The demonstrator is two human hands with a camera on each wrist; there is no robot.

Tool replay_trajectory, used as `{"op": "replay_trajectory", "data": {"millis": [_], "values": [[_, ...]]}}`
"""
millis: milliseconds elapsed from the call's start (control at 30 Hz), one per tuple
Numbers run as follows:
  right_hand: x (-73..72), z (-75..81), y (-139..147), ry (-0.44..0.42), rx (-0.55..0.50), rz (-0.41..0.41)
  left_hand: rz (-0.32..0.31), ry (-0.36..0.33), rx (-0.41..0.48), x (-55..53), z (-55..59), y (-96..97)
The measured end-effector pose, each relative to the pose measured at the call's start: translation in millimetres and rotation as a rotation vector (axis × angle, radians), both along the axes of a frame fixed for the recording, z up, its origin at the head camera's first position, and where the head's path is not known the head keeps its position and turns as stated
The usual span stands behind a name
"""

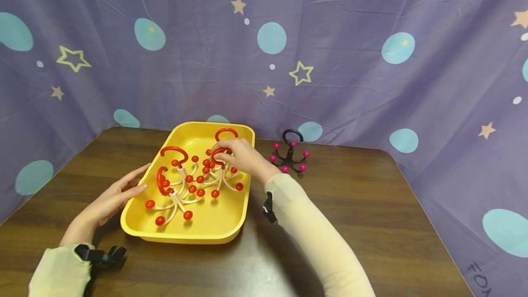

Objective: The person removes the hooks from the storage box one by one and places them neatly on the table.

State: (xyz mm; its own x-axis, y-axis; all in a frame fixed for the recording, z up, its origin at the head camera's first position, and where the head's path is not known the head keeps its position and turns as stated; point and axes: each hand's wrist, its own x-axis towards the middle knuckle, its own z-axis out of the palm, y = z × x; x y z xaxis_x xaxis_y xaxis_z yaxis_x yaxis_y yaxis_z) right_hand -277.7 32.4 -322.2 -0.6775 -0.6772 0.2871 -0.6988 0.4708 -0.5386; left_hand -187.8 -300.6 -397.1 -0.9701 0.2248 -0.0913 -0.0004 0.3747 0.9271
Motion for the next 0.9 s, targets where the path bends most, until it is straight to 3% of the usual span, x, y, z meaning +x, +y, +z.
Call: {"op": "replay_trajectory", "data": {"millis": [467,900], "values": [[-2.3,1.4,-9.0,-0.044,0.031,-0.043,0.000,0.000,-0.004,-0.5,-0.2,1.1],[-0.5,18.5,-13.9,0.029,0.016,-0.016,0.000,0.003,-0.004,-0.2,-0.3,0.7]]}}
